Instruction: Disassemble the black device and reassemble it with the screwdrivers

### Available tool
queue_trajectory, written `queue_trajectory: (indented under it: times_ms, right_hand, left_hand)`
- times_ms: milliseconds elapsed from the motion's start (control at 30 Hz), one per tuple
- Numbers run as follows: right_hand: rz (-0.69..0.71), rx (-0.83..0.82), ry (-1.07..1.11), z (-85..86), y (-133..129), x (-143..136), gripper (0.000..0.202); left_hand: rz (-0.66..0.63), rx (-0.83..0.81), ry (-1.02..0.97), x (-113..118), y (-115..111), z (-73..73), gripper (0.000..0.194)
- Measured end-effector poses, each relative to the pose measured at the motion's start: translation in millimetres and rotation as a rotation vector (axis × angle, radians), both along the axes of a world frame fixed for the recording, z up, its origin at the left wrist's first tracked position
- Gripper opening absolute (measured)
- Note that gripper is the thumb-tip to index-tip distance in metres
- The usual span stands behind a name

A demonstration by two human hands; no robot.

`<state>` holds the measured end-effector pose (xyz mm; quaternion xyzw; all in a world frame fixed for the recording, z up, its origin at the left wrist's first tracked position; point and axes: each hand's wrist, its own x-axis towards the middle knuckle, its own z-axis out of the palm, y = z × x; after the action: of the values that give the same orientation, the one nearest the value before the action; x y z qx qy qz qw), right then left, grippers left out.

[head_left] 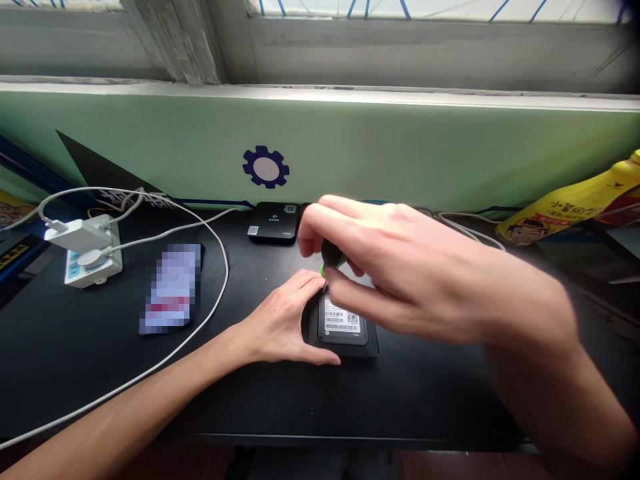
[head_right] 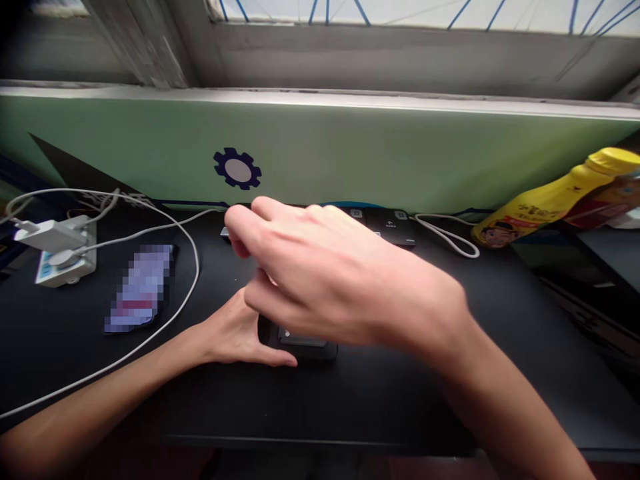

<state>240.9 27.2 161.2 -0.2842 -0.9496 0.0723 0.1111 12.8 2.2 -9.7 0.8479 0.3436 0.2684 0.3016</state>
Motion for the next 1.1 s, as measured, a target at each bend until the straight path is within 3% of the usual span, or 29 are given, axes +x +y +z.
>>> queue_trajectory:
  times_ms: [100, 200, 267, 400, 467, 533, 667, 800, 967, 1100]
  right_hand:
    - [0.047, -0.135, 0.026, 7.0, -2.5, 15.5, 0.019]
    - [0.017, -0.131, -0.001, 7.3, -1.9, 20.2, 0.012]
    - [-0.044, -0.045, -0.031, 4.8, 0.2, 16.7, 0.011]
    - [-0.183, 0.220, -0.104, 0.3, 4.9, 2.4, 0.028]
    - [-0.200, 0.260, -0.127, -0.2, 5.4, -2.9, 0.039]
    - [-0.155, 0.213, -0.112, 0.3, 3.3, -4.5, 0.040]
    - [-0.023, 0.026, -0.047, 3.9, -6.3, 3.5, 0.020]
    - [0.005, -0.058, -0.037, 3.9, -8.1, 14.3, 0.012]
    - [-0.074, 0.148, -0.075, -3.9, 3.2, 7.9, 0.008]
    - [-0.179, 0.337, -0.153, -8.1, 3.6, -5.6, 0.033]
  left_hand:
    - [-0.017, -0.010, 0.003, 0.5, 0.8, 1.1, 0.113]
    - [0.004, -0.018, 0.017, -0.2, 0.7, 1.2, 0.108]
    - [0.011, -0.012, 0.016, -0.9, 0.3, 0.5, 0.109]
    - [-0.001, -0.012, 0.013, -2.4, 0.4, -0.5, 0.109]
    - [-0.009, -0.028, 0.016, -3.0, 0.8, -0.6, 0.107]
    - [-0.018, -0.035, 0.016, -3.1, 1.1, -0.7, 0.109]
    - [-0.019, -0.010, -0.006, -2.0, 1.4, -0.5, 0.113]
    - [-0.019, 0.002, 0.004, -0.9, 2.6, 1.0, 0.114]
    - [0.048, -0.041, -0.014, -1.4, 0.1, 2.2, 0.108]
    - [0.138, -0.057, -0.028, 0.3, -4.8, 0.3, 0.103]
